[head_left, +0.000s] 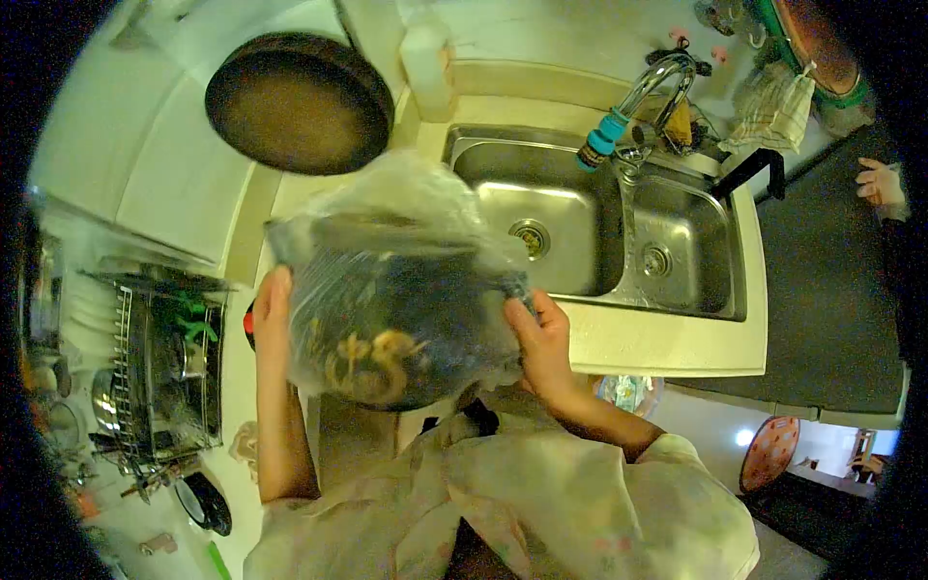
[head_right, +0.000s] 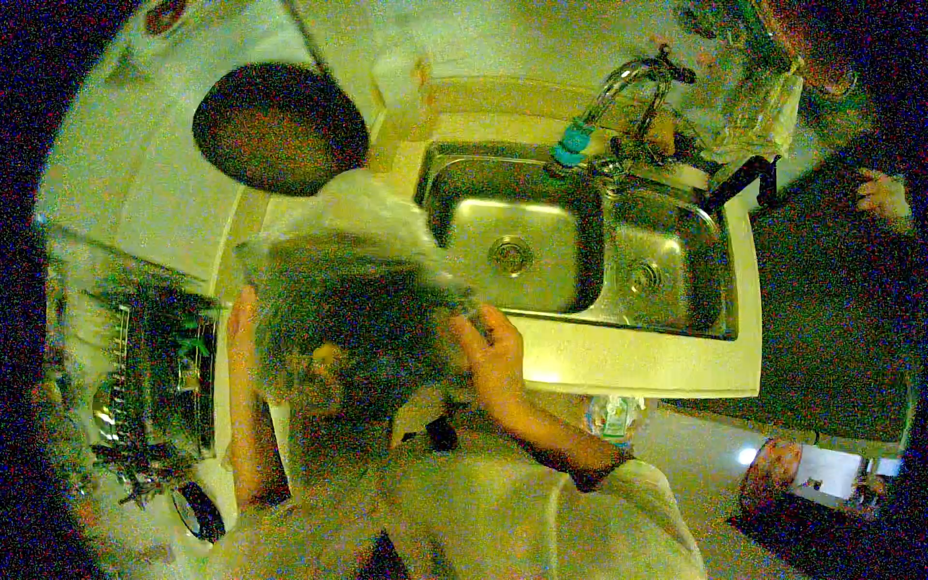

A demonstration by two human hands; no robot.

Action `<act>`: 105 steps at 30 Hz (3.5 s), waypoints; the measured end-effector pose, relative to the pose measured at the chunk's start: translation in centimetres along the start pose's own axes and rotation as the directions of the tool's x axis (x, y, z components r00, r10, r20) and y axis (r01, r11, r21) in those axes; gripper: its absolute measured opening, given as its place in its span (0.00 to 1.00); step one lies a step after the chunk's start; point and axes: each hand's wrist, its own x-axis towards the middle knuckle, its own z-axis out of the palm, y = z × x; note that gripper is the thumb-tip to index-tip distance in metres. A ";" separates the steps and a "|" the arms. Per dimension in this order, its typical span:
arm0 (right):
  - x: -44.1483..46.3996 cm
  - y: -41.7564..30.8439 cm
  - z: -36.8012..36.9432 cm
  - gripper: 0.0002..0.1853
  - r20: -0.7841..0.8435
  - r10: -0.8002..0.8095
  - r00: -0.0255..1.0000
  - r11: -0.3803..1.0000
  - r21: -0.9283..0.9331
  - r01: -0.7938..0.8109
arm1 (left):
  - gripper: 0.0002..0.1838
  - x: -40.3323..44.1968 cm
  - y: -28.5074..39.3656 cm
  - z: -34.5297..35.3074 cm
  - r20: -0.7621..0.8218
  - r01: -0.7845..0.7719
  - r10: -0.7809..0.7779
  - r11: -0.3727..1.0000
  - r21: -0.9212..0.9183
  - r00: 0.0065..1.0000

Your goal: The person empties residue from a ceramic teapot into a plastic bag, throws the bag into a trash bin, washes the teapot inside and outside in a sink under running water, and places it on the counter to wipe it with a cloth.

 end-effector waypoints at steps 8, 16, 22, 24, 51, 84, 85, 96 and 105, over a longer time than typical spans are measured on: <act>2.8 0.0 -4.0 0.17 -0.074 0.356 0.931 0.884 0.351 -0.310 | 0.33 8.4 12.1 13.2 0.487 0.136 -0.201 0.977 0.166 0.850; 3.0 5.0 -6.0 0.23 0.017 0.391 0.920 0.803 0.483 -0.350 | 0.36 15.9 10.8 18.6 0.790 0.198 -0.387 0.922 0.332 0.475; 2.3 6.2 -5.7 0.32 0.020 0.234 0.972 0.970 0.057 -0.234 | 0.40 19.1 11.2 24.7 0.796 -0.050 -0.492 0.840 0.541 0.353; 2.2 2.6 -4.4 0.29 -0.004 0.264 0.965 0.957 -0.128 -0.262 | 0.37 19.4 11.4 26.5 0.790 -0.037 -0.540 0.819 0.573 0.292; 5.3 -4.3 -7.8 0.41 0.207 0.100 0.973 0.992 -0.101 -0.080 | 0.26 21.8 10.5 30.9 0.655 0.230 -0.481 0.871 0.435 0.582; 6.3 -1.1 -3.6 0.33 0.008 0.020 1.000 1.000 0.005 -0.020 | 0.20 33.8 0.4 31.6 0.740 -0.464 -0.629 0.597 0.655 0.236; 5.4 -1.6 -2.5 0.31 -0.023 -0.009 1.000 1.000 0.010 0.009 | 0.20 33.8 0.9 32.2 0.739 -0.525 -0.630 0.557 0.644 0.238; 6.9 -1.5 -2.2 0.25 0.099 0.127 0.987 0.949 -0.303 -0.092 | 0.16 32.1 5.6 37.3 0.708 -0.687 -0.638 0.369 0.626 0.304; 5.3 7.6 -5.4 0.26 0.098 0.070 0.993 0.994 0.072 -0.077 | 0.17 30.5 -2.7 27.1 0.907 -0.500 -0.328 0.758 0.419 0.263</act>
